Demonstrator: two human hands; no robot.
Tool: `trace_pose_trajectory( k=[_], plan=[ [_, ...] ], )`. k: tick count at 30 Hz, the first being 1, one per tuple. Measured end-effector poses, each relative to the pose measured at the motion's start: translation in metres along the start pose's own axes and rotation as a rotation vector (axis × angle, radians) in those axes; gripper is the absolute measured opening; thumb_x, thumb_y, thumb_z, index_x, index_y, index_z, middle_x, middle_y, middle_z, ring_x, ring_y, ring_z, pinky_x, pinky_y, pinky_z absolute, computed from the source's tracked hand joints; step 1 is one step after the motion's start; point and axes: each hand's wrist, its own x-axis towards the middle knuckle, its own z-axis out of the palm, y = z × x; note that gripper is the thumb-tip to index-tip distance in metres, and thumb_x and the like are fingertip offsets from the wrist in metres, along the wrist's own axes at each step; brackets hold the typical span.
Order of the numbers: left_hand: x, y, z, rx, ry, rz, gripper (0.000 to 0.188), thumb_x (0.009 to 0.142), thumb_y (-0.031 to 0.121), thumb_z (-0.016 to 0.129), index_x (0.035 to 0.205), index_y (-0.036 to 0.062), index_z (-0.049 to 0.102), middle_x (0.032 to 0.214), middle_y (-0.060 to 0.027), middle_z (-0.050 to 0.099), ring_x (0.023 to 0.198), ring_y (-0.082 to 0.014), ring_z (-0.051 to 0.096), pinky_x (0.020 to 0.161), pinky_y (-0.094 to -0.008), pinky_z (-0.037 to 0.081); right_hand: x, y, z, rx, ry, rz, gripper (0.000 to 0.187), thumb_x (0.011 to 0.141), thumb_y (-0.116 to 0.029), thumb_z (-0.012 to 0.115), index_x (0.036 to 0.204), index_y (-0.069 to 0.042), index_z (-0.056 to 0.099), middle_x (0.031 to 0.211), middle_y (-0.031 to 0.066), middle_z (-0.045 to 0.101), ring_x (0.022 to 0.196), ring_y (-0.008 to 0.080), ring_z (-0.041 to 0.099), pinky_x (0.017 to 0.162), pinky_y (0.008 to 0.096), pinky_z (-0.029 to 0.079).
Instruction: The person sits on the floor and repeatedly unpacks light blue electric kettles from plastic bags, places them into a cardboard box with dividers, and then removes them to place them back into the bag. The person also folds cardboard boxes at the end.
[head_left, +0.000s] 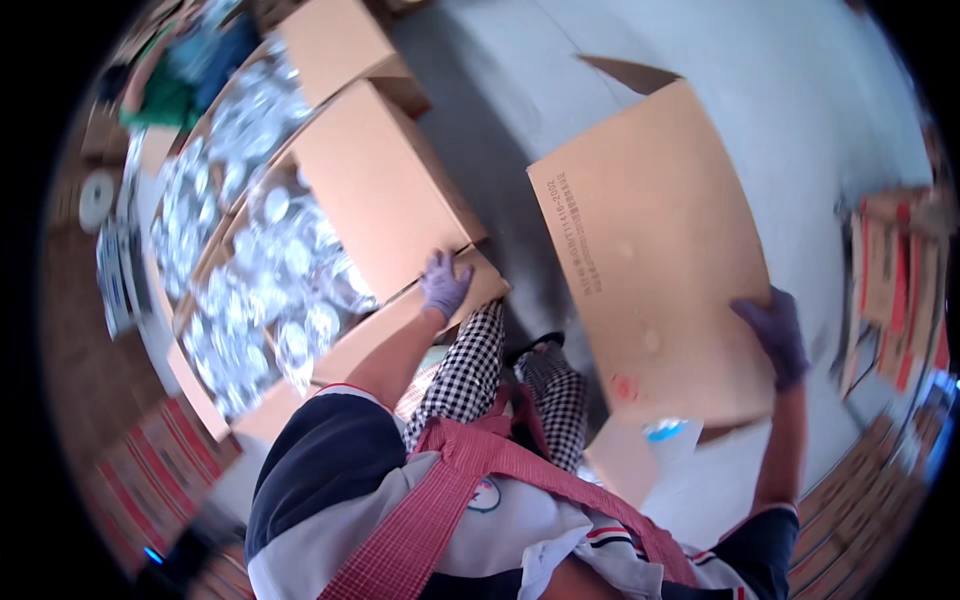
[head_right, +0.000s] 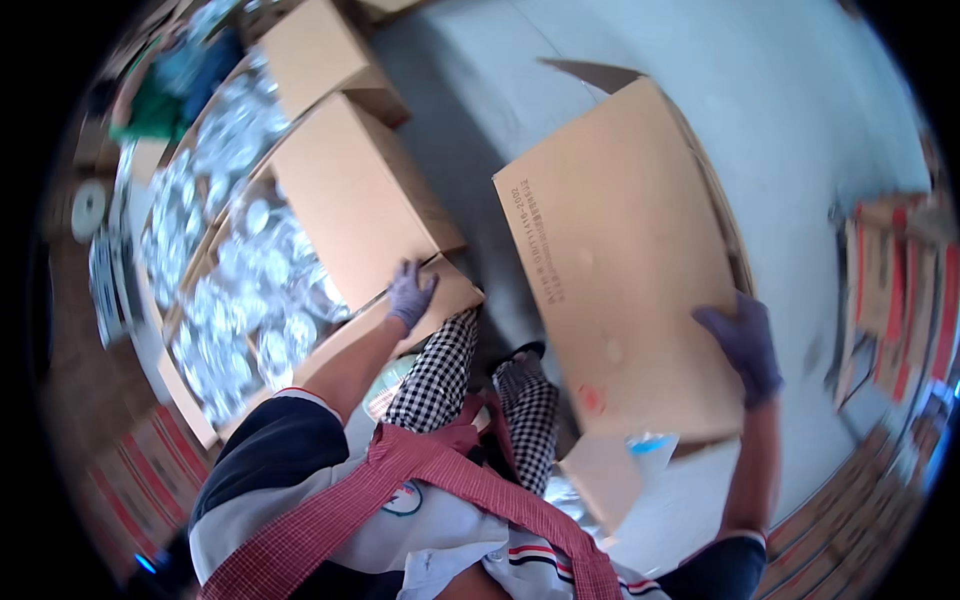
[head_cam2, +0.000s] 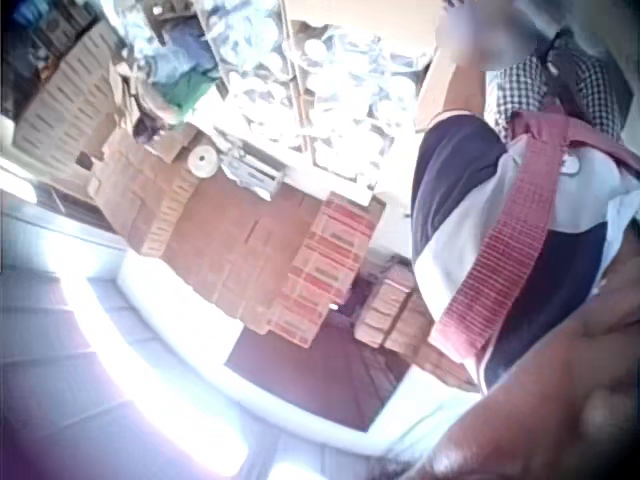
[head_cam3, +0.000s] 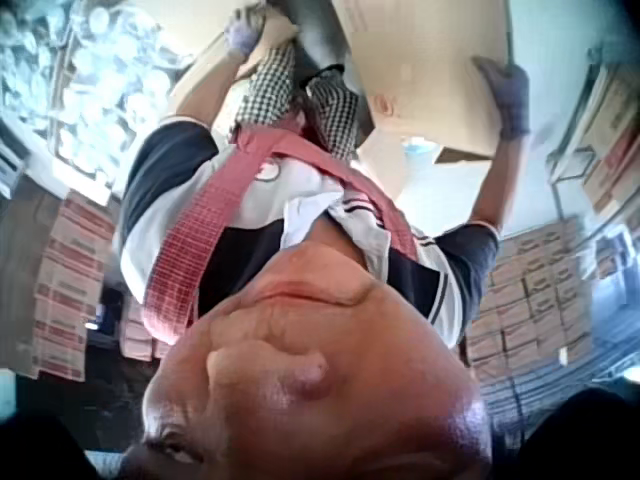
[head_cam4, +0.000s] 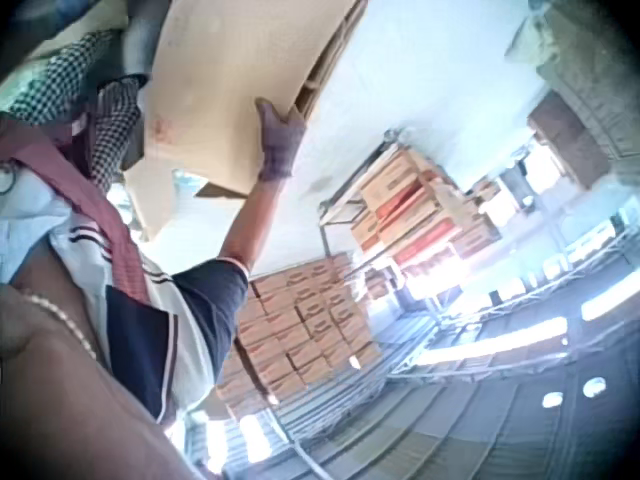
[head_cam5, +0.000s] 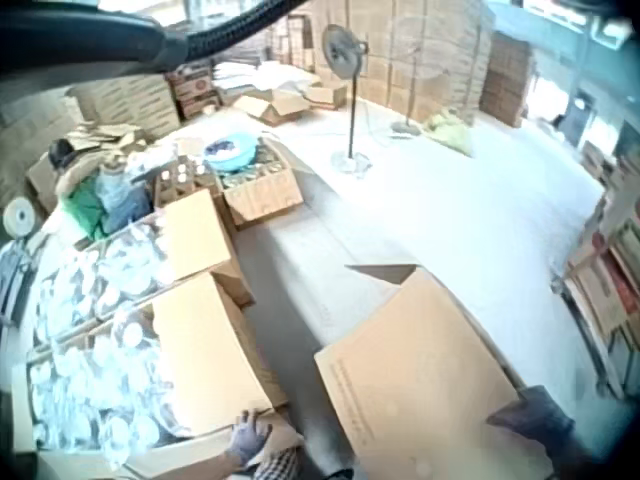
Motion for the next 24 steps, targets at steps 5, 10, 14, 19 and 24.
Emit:
trace_pose_trajectory(
  k=[5,10,14,19,24],
  plan=[
    [-0.075,0.024,0.064,-0.733,-0.343,0.074,0.064,0.093,0.051,0.044,0.139,0.0066,0.040,0.143,-0.0209,0.040,0.125,-0.0375,0.046,0.104,-0.0496,0.036,-0.151,-0.146,-0.080,-0.222,0.047,-0.335,0.023,0.068,-0.005,0.074,0.090,0.000,0.070,0.074,0.0141,0.067,0.068,0.0234,0.065,0.067,0.0330,0.050],
    [-0.134,0.145,-0.031,-2.213,-0.730,-0.035,0.069,0.092,0.056,0.042,0.142,0.0085,0.035,0.144,-0.0169,0.039,0.128,-0.0337,0.045,0.105,-0.0489,0.037,-0.234,-0.216,-0.106,-0.534,0.119,-0.806,0.028,0.065,-0.008,0.070,0.090,0.002,0.067,0.080,0.0106,0.065,0.071,0.0190,0.060,0.065,0.0302,0.046],
    [-0.170,0.115,-0.101,-2.446,-0.626,0.239,0.074,0.091,0.061,0.041,0.144,0.0100,0.031,0.146,-0.0138,0.038,0.130,-0.0306,0.043,0.106,-0.0483,0.037,-0.223,-0.283,-0.145,-0.507,0.008,-0.761,0.034,0.062,-0.021,0.071,0.089,0.000,0.070,0.084,0.0101,0.068,0.079,0.0221,0.062,0.072,0.0336,0.047],
    [-0.248,0.018,-0.121,-2.545,-0.164,0.317,0.080,0.090,0.066,0.039,0.147,0.0119,0.026,0.147,-0.0098,0.037,0.132,-0.0268,0.042,0.106,-0.0476,0.038,-0.166,-0.422,-0.022,-0.440,-0.063,-1.361,0.043,0.083,-0.020,0.063,0.119,0.003,0.058,0.112,0.0157,0.064,0.101,0.0218,0.061,0.088,0.0334,0.046],
    [-0.349,-0.007,-0.116,-2.475,0.511,0.250,0.083,0.087,0.062,0.051,0.146,0.0095,0.027,0.145,-0.0109,0.040,0.131,-0.0281,0.043,0.104,-0.0493,0.041,-0.182,-0.441,0.089,-0.642,-0.108,-2.153,0.051,0.082,-0.019,0.067,0.129,-0.006,0.052,0.121,0.0150,0.059,0.111,0.0317,0.056,0.096,0.0412,0.042]
  ],
)
